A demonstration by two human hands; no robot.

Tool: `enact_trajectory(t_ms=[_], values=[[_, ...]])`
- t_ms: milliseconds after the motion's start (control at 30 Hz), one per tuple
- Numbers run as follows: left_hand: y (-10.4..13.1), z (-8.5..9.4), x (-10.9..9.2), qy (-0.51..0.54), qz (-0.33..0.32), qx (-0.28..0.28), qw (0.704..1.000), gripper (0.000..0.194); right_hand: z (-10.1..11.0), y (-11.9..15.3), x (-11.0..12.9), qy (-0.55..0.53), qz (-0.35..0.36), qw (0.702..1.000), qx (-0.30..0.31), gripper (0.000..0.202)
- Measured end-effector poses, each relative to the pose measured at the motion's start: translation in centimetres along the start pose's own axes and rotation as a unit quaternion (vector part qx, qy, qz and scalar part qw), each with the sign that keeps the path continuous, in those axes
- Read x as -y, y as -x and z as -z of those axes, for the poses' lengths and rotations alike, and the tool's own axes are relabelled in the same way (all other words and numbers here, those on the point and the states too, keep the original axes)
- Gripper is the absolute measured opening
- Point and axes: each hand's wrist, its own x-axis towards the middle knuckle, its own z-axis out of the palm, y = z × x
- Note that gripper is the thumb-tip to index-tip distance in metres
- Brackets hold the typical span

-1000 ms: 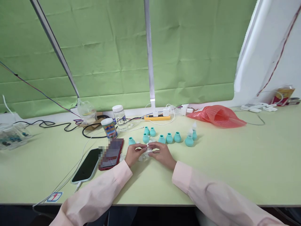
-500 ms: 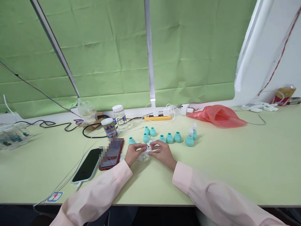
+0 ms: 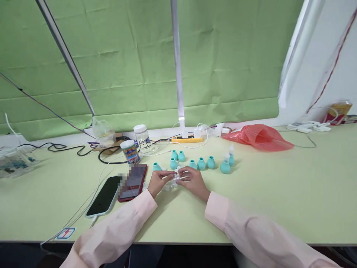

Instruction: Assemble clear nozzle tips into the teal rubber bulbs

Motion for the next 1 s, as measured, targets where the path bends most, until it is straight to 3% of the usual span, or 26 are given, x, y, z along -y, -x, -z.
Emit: enact_trajectory(t_ms=[467, 1000], values=[[0.24, -0.29, -0.38, -0.013, -0.013, -0.007, 1.000, 0.016, -0.21, 0.17, 0.43, -0.004, 0.000, 1.000, -0.003, 0.028], [0.70, -0.62, 0.07, -0.137, -0.140, 0.027, 0.980, 0.027, 0.01, -0.02, 0.63, 0.004, 0.026, 0.999, -0.019, 0.028]])
